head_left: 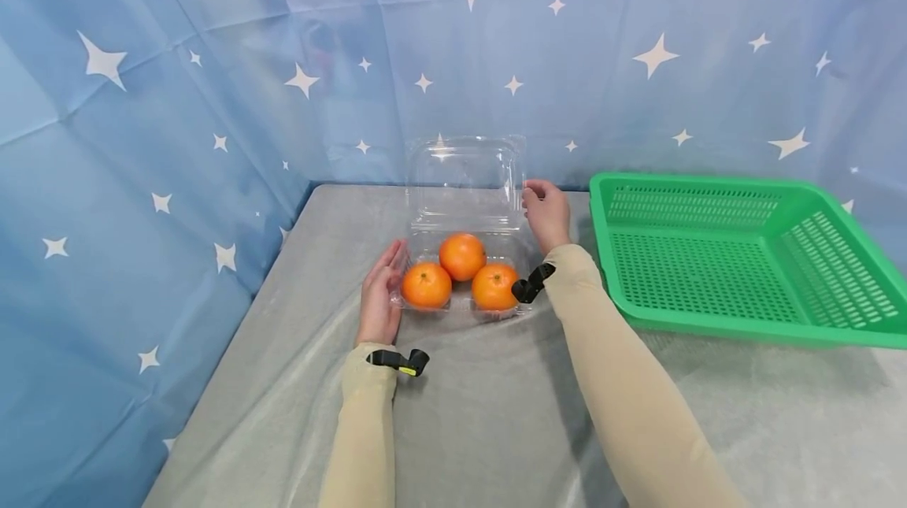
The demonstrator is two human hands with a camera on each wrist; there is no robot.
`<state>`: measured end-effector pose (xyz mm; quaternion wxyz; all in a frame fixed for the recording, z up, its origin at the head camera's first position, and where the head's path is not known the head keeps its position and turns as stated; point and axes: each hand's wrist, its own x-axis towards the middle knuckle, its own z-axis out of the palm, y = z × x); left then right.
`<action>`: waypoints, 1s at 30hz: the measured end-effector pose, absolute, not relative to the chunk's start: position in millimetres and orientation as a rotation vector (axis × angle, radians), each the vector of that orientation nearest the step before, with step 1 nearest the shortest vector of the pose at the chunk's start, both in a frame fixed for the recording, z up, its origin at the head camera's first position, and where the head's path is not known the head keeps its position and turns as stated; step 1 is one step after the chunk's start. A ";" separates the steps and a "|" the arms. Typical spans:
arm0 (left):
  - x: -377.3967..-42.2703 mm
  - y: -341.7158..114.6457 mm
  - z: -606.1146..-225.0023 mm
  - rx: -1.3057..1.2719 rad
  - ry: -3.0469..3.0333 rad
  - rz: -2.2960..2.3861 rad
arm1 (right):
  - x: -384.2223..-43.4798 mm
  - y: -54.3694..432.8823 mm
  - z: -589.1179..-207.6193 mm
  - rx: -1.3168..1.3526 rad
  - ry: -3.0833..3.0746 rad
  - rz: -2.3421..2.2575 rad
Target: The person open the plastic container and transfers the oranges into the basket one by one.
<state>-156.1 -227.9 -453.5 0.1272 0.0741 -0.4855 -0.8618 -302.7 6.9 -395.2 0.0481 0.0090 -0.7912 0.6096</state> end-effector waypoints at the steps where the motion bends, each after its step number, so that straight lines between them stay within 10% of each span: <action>1: -156.0 -227.5 -453.3 0.215 -1.408 -2.510 | -303.9 6.2 -395.7 0.017 -2.405 1.860; 30: -157.2 -228.2 -454.5 0.209 -1.438 -2.486 | -327.0 9.9 -391.4 -0.071 -2.736 1.905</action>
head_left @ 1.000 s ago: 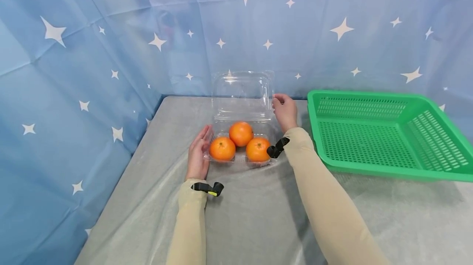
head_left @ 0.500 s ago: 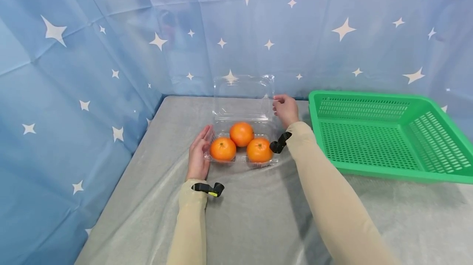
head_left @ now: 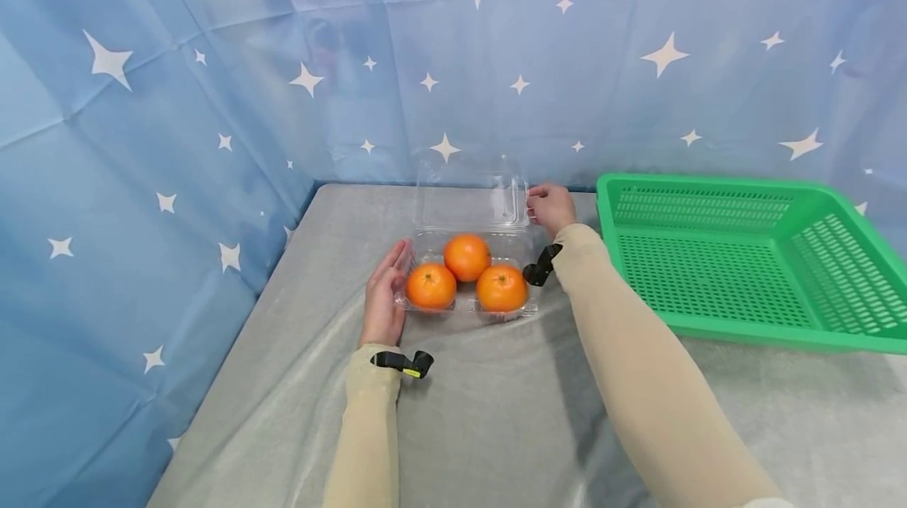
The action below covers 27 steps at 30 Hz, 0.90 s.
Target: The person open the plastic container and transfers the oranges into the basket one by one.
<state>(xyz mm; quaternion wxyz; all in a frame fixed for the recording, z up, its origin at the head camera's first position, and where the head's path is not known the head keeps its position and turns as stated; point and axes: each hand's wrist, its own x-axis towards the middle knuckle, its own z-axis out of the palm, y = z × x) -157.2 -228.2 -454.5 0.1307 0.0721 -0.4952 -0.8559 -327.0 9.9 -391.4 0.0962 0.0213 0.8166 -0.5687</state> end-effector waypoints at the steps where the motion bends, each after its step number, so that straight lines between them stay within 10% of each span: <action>1: -157.3 -227.8 -454.7 0.207 -1.444 -2.484 | -327.6 10.6 -391.7 0.073 2.415 -1.672; 27: -158.6 -230.3 -457.0 0.158 -1.467 -2.470 | -344.0 14.6 -410.9 0.106 2.366 -1.505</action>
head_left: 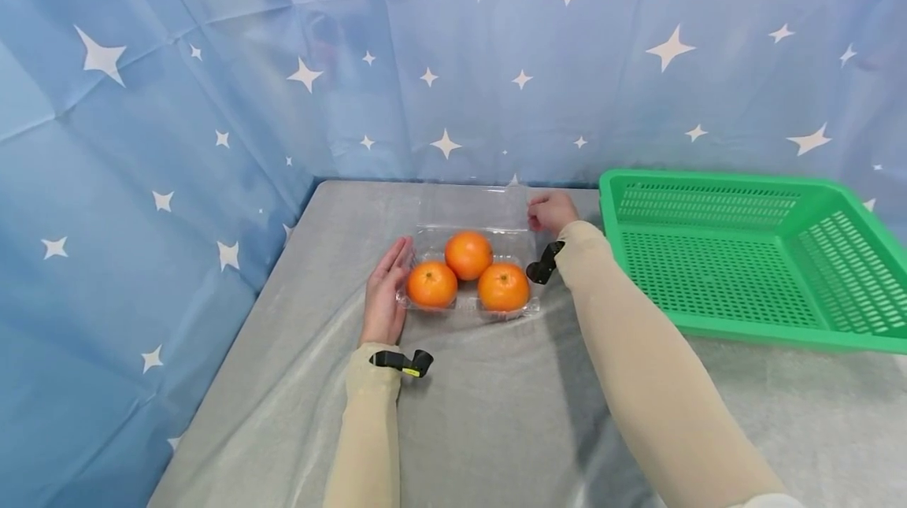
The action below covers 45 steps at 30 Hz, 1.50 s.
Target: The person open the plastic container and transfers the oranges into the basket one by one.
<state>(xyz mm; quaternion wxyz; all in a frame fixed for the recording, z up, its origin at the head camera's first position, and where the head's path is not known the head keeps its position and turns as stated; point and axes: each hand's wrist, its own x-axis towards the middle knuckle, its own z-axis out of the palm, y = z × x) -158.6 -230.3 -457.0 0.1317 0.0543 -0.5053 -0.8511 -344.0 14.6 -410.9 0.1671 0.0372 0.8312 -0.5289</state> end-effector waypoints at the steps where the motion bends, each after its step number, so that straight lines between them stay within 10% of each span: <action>1: -158.9 -230.3 -457.1 0.142 -1.469 -2.470 | -343.3 14.5 -409.9 0.100 2.366 -1.502; 45: -154.1 -229.4 -455.5 0.098 -1.428 -2.500 | -314.3 10.8 -355.8 -0.197 2.399 -1.502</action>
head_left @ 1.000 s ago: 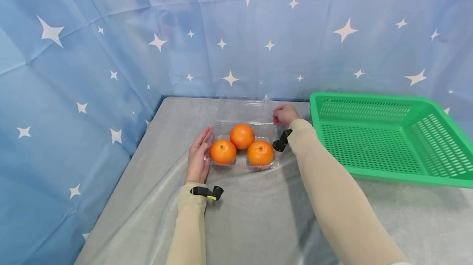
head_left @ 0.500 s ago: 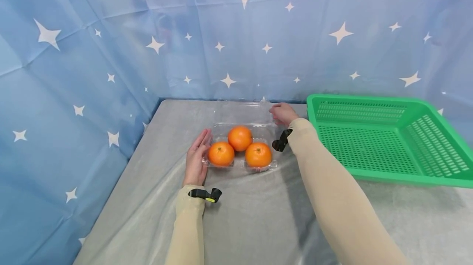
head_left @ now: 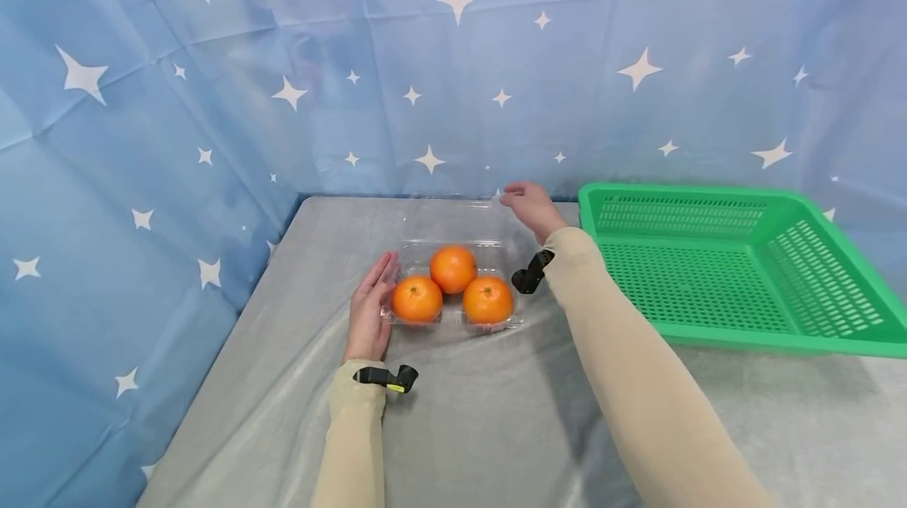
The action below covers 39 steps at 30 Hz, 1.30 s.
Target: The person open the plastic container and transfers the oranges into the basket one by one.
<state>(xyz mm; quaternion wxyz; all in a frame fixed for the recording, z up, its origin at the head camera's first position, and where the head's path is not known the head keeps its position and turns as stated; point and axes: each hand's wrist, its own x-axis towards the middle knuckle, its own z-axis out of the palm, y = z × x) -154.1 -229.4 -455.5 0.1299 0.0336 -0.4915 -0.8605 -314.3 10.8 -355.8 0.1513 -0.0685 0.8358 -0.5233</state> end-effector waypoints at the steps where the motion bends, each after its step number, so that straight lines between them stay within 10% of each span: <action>1: -154.1 -229.4 -455.5 0.094 -1.427 -2.502 | -312.1 9.5 -353.4 -0.208 2.403 -1.512; 39: -150.3 -228.8 -456.6 0.110 -1.418 -2.533 | -211.4 17.1 -343.7 -0.852 2.648 -1.349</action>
